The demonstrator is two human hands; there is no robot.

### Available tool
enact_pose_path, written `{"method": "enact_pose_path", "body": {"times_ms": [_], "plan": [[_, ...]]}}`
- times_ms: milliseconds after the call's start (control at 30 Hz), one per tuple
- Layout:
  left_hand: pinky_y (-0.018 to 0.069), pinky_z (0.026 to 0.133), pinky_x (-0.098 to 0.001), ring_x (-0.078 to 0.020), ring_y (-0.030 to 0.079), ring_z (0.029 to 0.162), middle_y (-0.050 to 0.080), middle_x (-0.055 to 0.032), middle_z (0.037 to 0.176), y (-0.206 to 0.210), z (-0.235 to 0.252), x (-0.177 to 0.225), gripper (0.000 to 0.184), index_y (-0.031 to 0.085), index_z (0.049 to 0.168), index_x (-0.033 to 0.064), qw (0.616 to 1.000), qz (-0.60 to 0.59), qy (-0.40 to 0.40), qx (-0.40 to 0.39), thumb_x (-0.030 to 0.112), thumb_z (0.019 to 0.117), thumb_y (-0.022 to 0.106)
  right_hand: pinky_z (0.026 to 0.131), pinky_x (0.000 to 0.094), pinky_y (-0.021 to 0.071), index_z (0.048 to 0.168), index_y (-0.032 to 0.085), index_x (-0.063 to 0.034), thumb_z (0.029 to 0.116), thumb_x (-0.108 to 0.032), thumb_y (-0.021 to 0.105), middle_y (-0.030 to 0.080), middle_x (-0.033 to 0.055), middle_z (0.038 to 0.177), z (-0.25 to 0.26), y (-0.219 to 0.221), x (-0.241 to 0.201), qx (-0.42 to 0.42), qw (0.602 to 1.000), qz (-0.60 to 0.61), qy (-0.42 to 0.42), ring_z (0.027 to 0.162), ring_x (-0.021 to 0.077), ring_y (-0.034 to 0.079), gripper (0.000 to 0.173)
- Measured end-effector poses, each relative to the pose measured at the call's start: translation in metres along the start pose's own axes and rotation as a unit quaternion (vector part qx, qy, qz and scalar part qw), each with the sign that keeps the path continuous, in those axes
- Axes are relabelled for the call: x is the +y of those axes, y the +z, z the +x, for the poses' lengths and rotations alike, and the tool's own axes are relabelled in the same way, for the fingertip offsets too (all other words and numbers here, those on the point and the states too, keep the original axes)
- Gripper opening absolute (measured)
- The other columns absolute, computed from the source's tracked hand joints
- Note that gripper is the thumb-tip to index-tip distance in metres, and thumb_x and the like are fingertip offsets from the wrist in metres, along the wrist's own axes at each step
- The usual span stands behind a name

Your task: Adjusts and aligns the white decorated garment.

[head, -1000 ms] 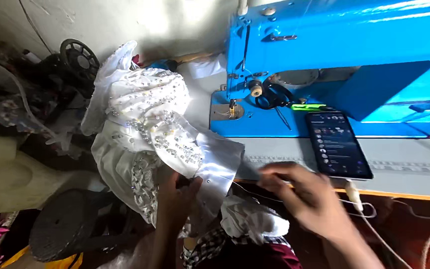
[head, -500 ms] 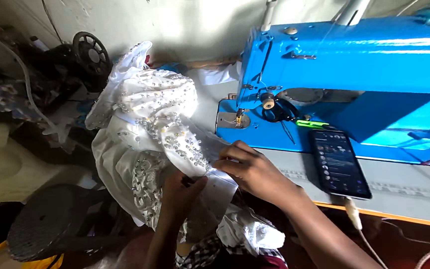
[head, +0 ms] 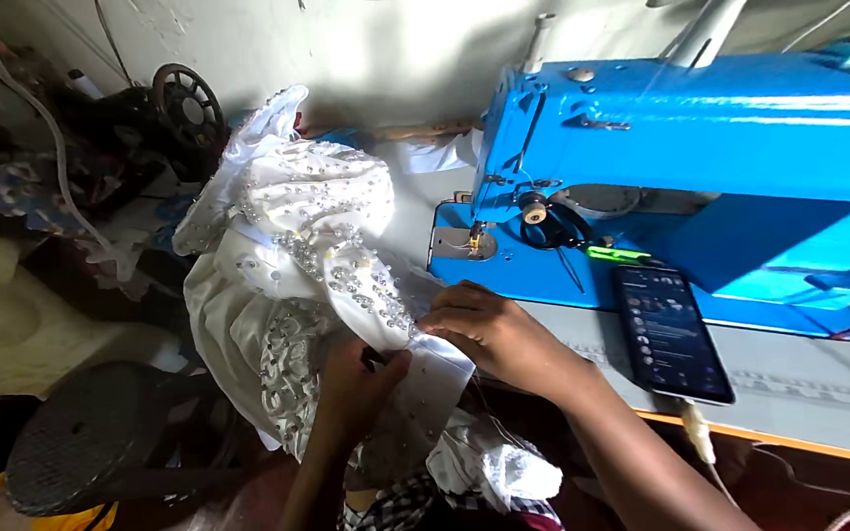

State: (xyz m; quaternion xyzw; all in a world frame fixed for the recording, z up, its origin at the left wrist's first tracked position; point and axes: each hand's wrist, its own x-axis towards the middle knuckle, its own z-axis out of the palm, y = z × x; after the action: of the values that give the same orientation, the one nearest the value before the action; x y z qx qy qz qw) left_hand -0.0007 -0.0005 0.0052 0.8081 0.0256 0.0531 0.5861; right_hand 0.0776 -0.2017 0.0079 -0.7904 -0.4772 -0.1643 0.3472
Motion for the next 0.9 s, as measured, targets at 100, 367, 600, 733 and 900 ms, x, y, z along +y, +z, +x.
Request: {"method": "enact_pose_path", "body": {"times_ms": [100, 367, 600, 733, 900], "plan": [[0.0557, 0.069, -0.0174, 0.0015, 0.066, 0.075, 0.071, 0.0045, 0.086, 0.0, 0.001, -0.001, 0.014, 0.069, 0.1, 0.0054, 1.0, -0.002, 0.011, 0.0, 0.011, 0.0871, 0.073, 0.089, 0.0202, 0.0531, 0.103, 0.076, -0.0039, 0.099, -0.013, 0.062, 0.073, 0.0053, 0.096, 0.003, 0.0, -0.002, 0.009, 0.997, 0.074, 0.033, 0.094, 0.0087, 0.067, 0.017], [0.0545, 0.067, -0.016, 0.0024, 0.065, 0.071, 0.071, 0.0064, 0.082, 0.001, 0.008, 0.003, 0.008, 0.069, 0.098, 0.0056, 0.998, -0.047, 0.033, -0.003, 0.008, 0.0911, 0.068, 0.064, 0.0147, 0.0537, 0.093, 0.067, -0.0057, 0.0895, -0.01, 0.076, 0.069, -0.004, 0.078, 0.009, 0.015, -0.01, 0.134, 0.926, 0.282, 0.213, 0.067, -0.0013, 0.063, 0.011], [0.0518, 0.064, -0.0135, 0.0055, 0.061, 0.066, 0.066, 0.0098, 0.074, 0.004, 0.007, 0.009, 0.008, 0.068, 0.092, 0.0064, 0.998, -0.046, 0.036, 0.017, 0.009, 0.0966, 0.062, 0.069, 0.0165, 0.0574, 0.095, 0.069, -0.0039, 0.0896, -0.006, 0.074, 0.071, -0.0021, 0.082, -0.002, 0.03, -0.02, 0.21, 0.899, 0.282, 0.26, 0.071, 0.0006, 0.067, 0.007], [0.0508, 0.063, -0.0134, 0.0061, 0.06, 0.065, 0.065, 0.0105, 0.073, 0.004, 0.008, 0.006, 0.009, 0.068, 0.09, 0.0075, 0.998, -0.04, 0.042, 0.016, 0.01, 0.0964, 0.062, 0.067, 0.0174, 0.0573, 0.092, 0.069, -0.0038, 0.09, -0.005, 0.073, 0.071, -0.002, 0.079, -0.003, 0.032, -0.019, 0.201, 0.888, 0.309, 0.273, 0.069, 0.0016, 0.067, 0.005], [0.0538, 0.067, -0.015, 0.0045, 0.064, 0.072, 0.07, 0.0085, 0.082, -0.003, 0.012, -0.001, 0.008, 0.07, 0.095, 0.0065, 0.997, 0.002, 0.07, -0.036, 0.014, 0.0923, 0.069, 0.064, 0.019, 0.0568, 0.093, 0.067, -0.0035, 0.0909, -0.003, 0.072, 0.071, -0.0004, 0.078, 0.003, 0.025, -0.015, 0.158, 0.867, 0.354, 0.313, 0.066, 0.0038, 0.066, 0.006]]}}
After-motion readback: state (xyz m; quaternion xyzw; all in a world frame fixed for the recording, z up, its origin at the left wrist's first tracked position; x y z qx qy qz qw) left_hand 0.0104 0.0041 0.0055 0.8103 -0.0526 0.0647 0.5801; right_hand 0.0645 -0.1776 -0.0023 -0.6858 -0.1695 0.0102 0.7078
